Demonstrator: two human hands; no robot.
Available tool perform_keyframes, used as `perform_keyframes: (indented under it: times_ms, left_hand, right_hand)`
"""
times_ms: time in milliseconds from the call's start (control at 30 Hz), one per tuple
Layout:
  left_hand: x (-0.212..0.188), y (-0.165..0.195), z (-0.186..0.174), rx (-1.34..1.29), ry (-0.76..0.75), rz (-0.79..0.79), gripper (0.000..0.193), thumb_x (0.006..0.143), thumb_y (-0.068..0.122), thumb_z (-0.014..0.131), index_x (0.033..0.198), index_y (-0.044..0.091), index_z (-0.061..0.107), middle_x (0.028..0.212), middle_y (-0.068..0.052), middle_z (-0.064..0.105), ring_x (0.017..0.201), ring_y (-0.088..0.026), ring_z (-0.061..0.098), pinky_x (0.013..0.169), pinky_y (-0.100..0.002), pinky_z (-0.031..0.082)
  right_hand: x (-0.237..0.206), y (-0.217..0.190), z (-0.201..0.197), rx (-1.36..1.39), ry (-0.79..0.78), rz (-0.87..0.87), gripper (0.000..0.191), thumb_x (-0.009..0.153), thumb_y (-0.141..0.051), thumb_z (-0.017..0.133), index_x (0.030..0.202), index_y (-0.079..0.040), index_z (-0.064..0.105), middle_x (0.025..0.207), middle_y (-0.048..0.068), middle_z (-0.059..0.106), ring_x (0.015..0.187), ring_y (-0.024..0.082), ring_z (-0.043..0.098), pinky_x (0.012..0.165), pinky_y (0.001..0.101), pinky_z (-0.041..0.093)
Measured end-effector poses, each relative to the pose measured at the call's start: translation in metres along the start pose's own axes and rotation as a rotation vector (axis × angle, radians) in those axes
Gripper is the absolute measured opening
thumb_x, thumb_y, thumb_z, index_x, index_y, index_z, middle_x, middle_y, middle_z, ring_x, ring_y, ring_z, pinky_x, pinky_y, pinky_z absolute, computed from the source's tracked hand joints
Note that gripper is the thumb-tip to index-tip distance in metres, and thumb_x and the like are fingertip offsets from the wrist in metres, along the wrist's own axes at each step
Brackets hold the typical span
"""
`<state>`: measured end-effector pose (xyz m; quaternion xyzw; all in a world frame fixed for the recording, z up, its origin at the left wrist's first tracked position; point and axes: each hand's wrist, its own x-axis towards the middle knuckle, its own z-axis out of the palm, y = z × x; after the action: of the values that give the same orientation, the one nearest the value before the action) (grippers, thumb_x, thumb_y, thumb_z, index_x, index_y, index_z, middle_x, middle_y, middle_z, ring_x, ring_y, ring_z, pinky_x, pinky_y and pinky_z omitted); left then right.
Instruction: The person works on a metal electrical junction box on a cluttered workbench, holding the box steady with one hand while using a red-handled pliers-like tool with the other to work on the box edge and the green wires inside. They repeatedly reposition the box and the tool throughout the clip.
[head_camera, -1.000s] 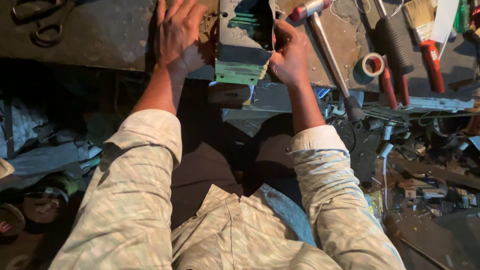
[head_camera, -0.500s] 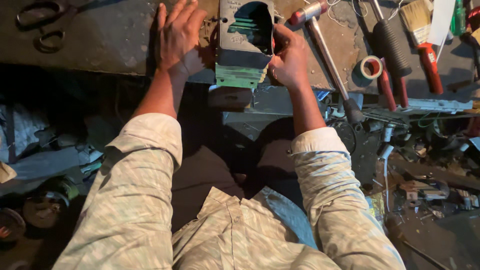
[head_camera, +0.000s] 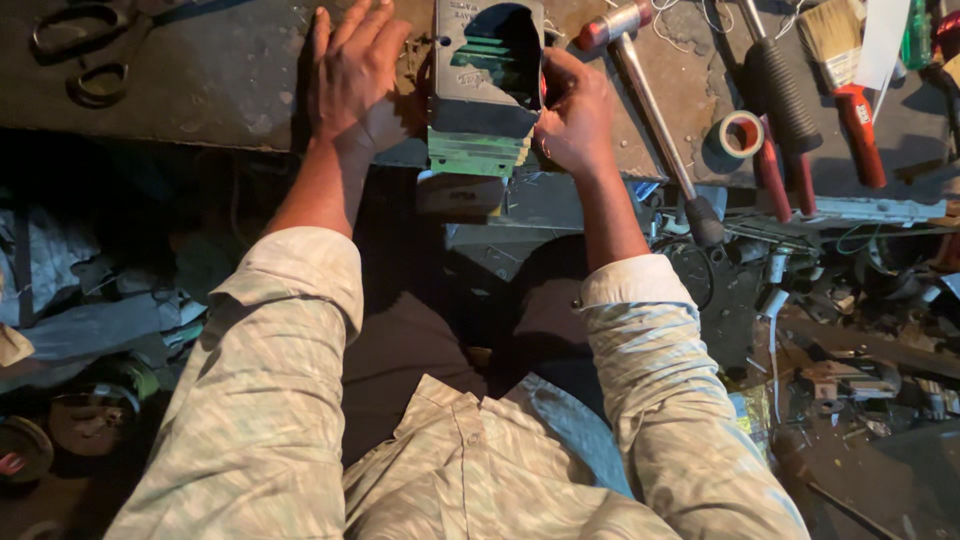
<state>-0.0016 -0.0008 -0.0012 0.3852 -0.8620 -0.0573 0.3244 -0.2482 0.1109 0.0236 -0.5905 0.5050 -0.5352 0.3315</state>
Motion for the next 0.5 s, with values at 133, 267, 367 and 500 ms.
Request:
perform_keyframes:
  times_ms: [133,267,367,500]
  left_hand:
    - [-0.0039,-0.0016,0.0016,-0.042,0.011,-0.030,0.025,0.102,0.019,0.064,0.123,0.008,0.071,0.141,-0.014,0.066,0.138,-0.035,0.054,0.118,-0.066,0.028]
    - [-0.0029,-0.0010,0.0011,-0.011,0.026,0.010,0.028,0.102,0.020,0.063,0.126,0.009,0.071,0.143,-0.015,0.065,0.140,-0.036,0.052,0.118,-0.066,0.027]
    - [-0.0015,0.0022,-0.0027,-0.017,0.014,0.021,0.031,0.098,0.023,0.067,0.124,0.007,0.071,0.142,-0.018,0.064,0.139,-0.039,0.052,0.115,-0.067,0.027]
    - [-0.0040,0.0039,-0.0047,-0.074,0.013,-0.022,0.036,0.096,0.031,0.073,0.120,0.004,0.070,0.138,-0.018,0.065,0.134,-0.039,0.052,0.114,-0.068,0.026]
  right_hand:
    - [-0.0015,-0.0020,0.0003,-0.058,0.013,-0.055,0.035,0.090,-0.015,0.088,0.113,0.003,0.070,0.101,0.003,0.075,0.095,0.009,0.068,0.088,0.0265,0.056]
    - [-0.0022,-0.0042,0.0003,-0.068,0.025,-0.004,0.035,0.090,-0.016,0.085,0.115,0.003,0.070,0.100,0.002,0.074,0.094,0.008,0.068,0.087,0.0258,0.055]
    - [-0.0024,-0.0050,0.0006,-0.056,0.021,-0.021,0.034,0.092,-0.015,0.084,0.116,0.003,0.069,0.102,0.002,0.074,0.096,0.008,0.067,0.088,0.0259,0.055]
    - [-0.0026,-0.0035,0.0003,-0.159,0.040,0.010,0.030,0.093,-0.015,0.083,0.114,0.003,0.071,0.099,0.003,0.076,0.092,0.009,0.068,0.085,0.0256,0.055]
